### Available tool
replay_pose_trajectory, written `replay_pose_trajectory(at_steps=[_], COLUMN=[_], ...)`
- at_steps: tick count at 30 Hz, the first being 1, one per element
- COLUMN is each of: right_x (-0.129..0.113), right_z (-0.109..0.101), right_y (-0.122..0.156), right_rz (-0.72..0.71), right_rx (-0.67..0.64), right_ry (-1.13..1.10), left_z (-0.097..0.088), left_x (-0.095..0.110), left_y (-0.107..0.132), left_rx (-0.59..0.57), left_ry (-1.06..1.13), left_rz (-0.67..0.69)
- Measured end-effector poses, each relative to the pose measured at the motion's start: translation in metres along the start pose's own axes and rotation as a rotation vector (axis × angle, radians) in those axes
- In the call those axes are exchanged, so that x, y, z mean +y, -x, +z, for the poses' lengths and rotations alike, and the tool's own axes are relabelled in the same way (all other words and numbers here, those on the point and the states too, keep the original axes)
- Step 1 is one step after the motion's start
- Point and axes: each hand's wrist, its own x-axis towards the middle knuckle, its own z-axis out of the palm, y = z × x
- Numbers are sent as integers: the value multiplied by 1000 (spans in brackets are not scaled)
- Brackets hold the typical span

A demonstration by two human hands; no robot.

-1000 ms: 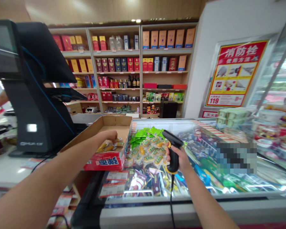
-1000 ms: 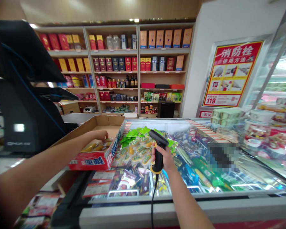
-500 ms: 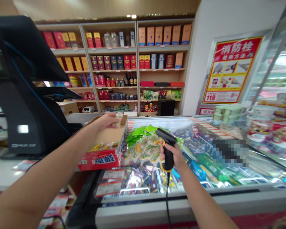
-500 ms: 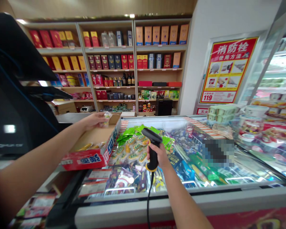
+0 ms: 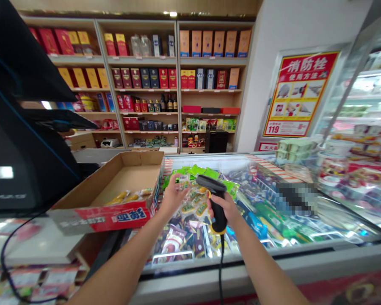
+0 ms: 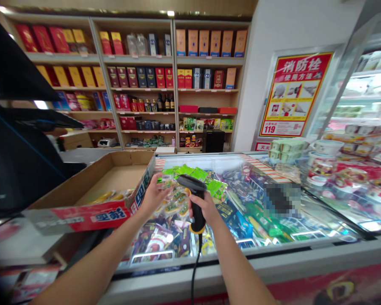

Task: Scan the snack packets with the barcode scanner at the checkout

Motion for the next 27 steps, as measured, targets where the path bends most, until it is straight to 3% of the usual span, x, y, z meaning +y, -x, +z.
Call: replay_pose_trajectory(at_steps=[11,27], right_x=[-1,-1], right_z=[9,8], right_y=[0,0], right_rz=[-1,-1], right_rx=[-77,-33], right_ry=[188,144], left_z=[2,2], left_x=[0,0], left_y=[5,8], left_rx=[156,114], left_ry=[-510,-606], left_rz=[112,111])
